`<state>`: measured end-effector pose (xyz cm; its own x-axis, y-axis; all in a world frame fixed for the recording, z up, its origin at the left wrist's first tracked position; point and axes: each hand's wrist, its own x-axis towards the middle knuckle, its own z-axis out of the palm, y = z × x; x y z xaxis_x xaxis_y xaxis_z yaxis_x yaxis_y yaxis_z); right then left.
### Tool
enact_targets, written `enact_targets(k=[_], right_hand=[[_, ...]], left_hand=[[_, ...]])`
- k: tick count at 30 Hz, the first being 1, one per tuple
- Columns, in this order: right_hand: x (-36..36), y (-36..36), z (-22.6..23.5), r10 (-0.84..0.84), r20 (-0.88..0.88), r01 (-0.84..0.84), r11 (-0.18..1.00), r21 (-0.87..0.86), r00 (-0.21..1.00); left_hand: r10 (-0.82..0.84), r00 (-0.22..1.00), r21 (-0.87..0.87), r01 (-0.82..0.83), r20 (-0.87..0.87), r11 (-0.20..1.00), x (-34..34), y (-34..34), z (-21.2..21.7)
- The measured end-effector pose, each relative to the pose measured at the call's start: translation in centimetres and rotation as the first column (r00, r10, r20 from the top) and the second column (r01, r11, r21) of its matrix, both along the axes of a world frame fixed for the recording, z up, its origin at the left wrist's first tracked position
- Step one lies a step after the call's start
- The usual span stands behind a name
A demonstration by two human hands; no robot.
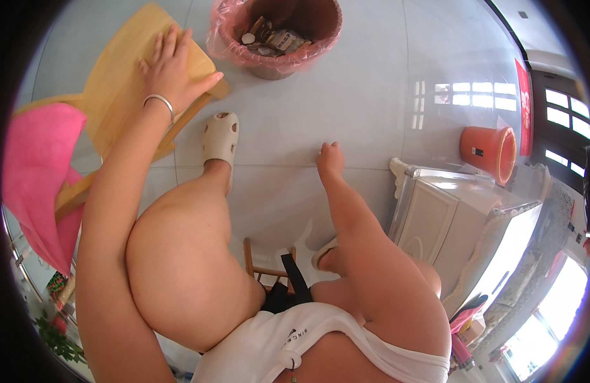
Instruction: The person sits on the floor and cleans the floor with a tissue, then wipes the table surface with a pink cloth. They move items on the table, including a thermos, a phone, and a basket of fruit, to clean underneath them.
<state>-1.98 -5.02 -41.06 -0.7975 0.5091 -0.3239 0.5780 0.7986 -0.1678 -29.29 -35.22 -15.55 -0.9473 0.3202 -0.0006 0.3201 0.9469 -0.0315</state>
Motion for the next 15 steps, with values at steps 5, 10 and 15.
enact_targets(k=[5, 10, 15], right_hand=[[0.0, -3.7, 1.6, -0.401, 0.042, 0.396, 0.874, -0.28, 0.915], [1.4, 2.7, -2.3, -0.842, 0.485, 0.411, -0.366, -0.835, 0.235], [-1.5, 9.0, 1.9, -0.754, 0.617, -0.001, -0.633, -0.774, 0.224]], left_hand=[[0.013, 1.0, -0.023, -0.013, -0.002, 1.0, 0.6, -1.3, 0.1], [-0.005, 1.0, 0.028, 0.005, -0.002, 1.0, 0.0, 0.3, 0.1], [0.029, 1.0, 0.015, -0.029, 0.001, 0.999, 0.4, -0.7, 0.5]])
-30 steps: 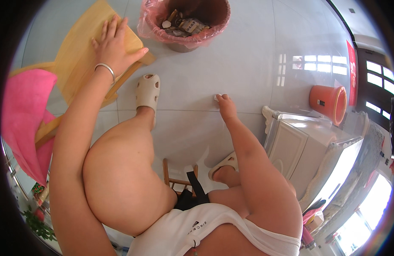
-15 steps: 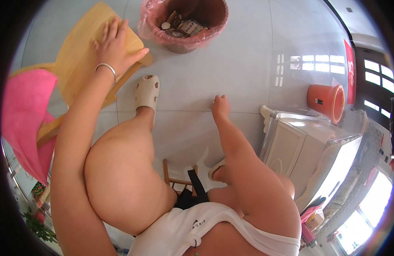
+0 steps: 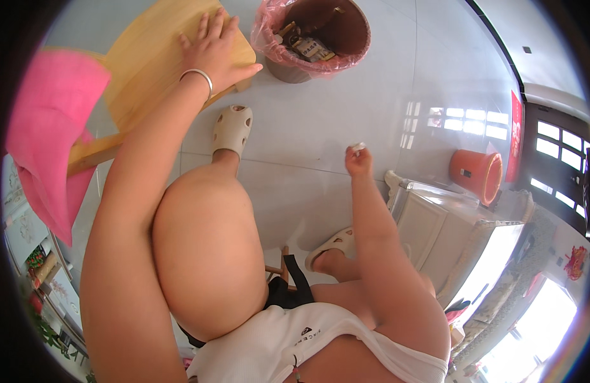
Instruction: The person sits on the floor and cleans the floor with a tissue, then wipes the table surface with a pink cloth. They move items on the table, including a thermos, a phone, and a basket of fruit, to clean underneath them.
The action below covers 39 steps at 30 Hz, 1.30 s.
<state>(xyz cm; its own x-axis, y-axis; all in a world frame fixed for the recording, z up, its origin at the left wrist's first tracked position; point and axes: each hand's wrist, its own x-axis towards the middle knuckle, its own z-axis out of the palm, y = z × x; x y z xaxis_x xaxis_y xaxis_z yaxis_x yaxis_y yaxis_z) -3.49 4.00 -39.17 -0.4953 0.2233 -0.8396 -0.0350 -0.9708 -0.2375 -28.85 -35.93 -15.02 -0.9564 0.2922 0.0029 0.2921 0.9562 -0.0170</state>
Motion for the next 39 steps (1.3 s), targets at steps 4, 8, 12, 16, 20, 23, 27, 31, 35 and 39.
enact_targets(k=[4, 8, 12, 16, 20, 23, 27, 31, 35, 39], right_hand=[[-8.2, 1.0, 7.8, 0.073, -0.394, -0.012, 0.988, 0.154, 0.916], [-17.1, -4.8, 23.5, 0.445, -0.366, -0.043, 0.68, 0.732, 0.817], [-22.2, -11.5, 29.6, 0.572, -0.043, 0.082, -0.043, 0.996, 0.819], [-25.8, -12.3, 24.5, 0.354, 0.876, -0.513, -0.712, 0.479, 0.327], [-26.5, -11.7, 22.8, 0.41, 0.743, -0.328, -0.709, 0.624, 0.528], [-25.7, -11.1, 21.2, 0.441, 0.542, -0.176, -0.638, 0.75, 0.715], [-24.5, -11.3, 23.5, 0.462, 0.753, -0.404, -0.646, 0.648, 0.468], [-24.0, -9.0, 24.0, 0.651, 0.051, -0.302, 0.28, 0.911, 0.757], [-22.0, -5.2, 22.7, 0.596, -0.117, -0.345, 0.601, 0.721, 0.794], [-18.6, -0.3, 17.4, 0.443, -0.23, -0.254, 0.788, 0.56, 0.867]], left_hand=[[0.011, 1.0, -0.023, -0.011, 0.006, 1.0, 0.0, 0.2, 0.4], [0.023, 1.0, -0.018, -0.023, 0.017, 1.0, 0.2, 0.1, 0.8], [0.027, 0.999, -0.001, -0.027, 0.045, 1.0, 0.3, -0.1, 1.3], [0.019, 0.998, 0.035, -0.021, 0.055, 0.999, -0.1, 0.5, 1.3], [0.048, 0.988, 0.007, -0.05, 0.148, 0.999, 0.1, 0.5, 2.1], [0.029, 0.989, 0.028, -0.034, 0.147, 0.999, -0.2, 0.7, 2.4], [0.046, 0.988, 0.036, -0.052, 0.15, 0.998, 0.1, 0.4, 2.3], [0.026, 0.994, 0.047, -0.031, 0.104, 0.998, 0.1, 0.3, 1.9], [0.033, 0.993, 0.014, -0.035, 0.117, 0.999, -0.1, 0.8, 1.9], [0.04, 0.995, -0.027, -0.038, 0.096, 0.999, -0.1, 1.0, 1.9]])
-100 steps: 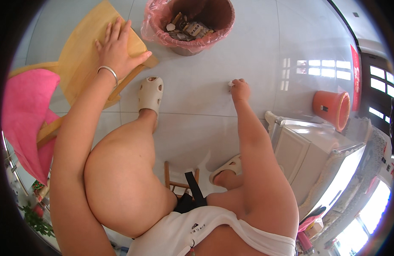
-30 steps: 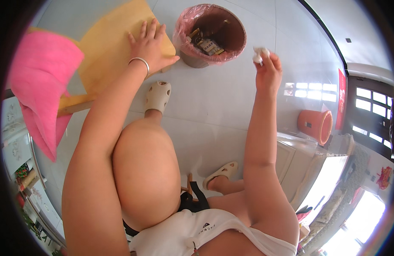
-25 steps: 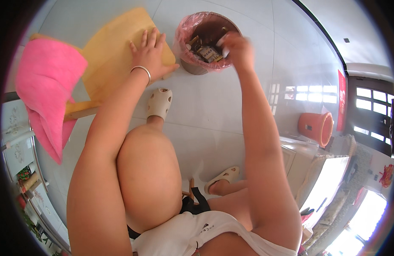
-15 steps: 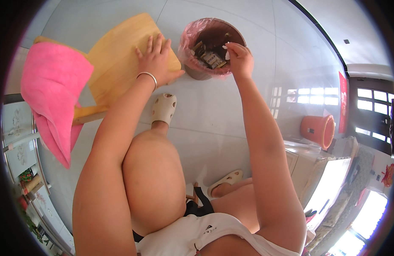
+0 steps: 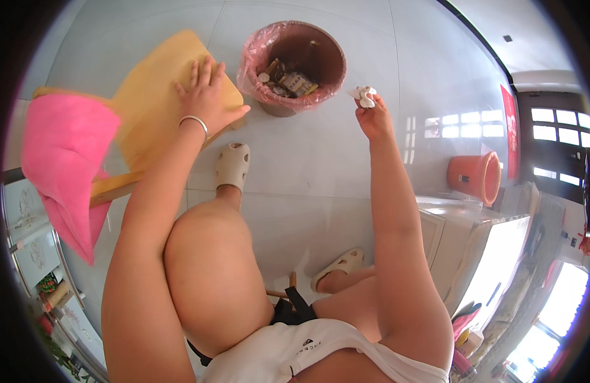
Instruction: The person sits on the floor and cleans the floor with a tissue, then wipes the table surface with a pink cloth. They move items on the table, including a thermos, a phone, and a basket of fruit, to clean underneath them.
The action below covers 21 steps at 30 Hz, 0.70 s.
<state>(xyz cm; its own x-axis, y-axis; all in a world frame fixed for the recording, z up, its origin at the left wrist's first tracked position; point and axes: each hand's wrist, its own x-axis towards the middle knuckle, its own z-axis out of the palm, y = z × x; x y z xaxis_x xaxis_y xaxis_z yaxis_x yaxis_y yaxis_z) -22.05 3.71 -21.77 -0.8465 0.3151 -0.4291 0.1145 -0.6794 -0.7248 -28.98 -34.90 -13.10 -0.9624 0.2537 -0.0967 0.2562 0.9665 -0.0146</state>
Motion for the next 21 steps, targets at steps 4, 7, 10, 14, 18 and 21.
enact_targets(k=[4, 7, 10, 14, 18, 21], right_hand=[[7.1, 5.5, -9.9, 0.023, 0.352, -0.147, 0.933, 0.329, 0.936], [13.5, 7.4, -15.9, -0.136, 0.615, -0.442, 0.578, 0.686, 0.777], [16.4, 4.7, -16.8, -0.377, 0.565, -0.462, 0.333, 0.822, 0.734], [18.9, 4.1, -21.4, -0.493, 0.503, -0.409, 0.293, 0.864, 0.71], [18.4, -2.8, -21.1, -0.295, 0.455, -0.317, 0.414, 0.854, 0.84], [18.7, -6.3, -19.3, -0.161, 0.5, -0.424, 0.349, 0.835, 0.851]], left_hand=[[-0.019, 0.999, -0.012, 0.018, -0.04, 1.0, -0.1, -0.3, -1.1], [-0.021, 0.999, -0.029, 0.02, -0.031, 0.999, -0.2, 0.4, -1.3], [-0.022, 0.998, -0.034, 0.02, -0.059, 0.999, -0.2, -0.5, -1.7], [-0.055, 0.994, 0.025, 0.057, -0.098, 0.998, -0.5, 0.0, -2.5], [-0.052, 0.994, 0.011, 0.054, -0.099, 0.998, -0.3, -0.5, -2.7], [-0.053, 0.993, 0.007, 0.054, -0.108, 0.998, -0.3, -0.8, -2.6]])
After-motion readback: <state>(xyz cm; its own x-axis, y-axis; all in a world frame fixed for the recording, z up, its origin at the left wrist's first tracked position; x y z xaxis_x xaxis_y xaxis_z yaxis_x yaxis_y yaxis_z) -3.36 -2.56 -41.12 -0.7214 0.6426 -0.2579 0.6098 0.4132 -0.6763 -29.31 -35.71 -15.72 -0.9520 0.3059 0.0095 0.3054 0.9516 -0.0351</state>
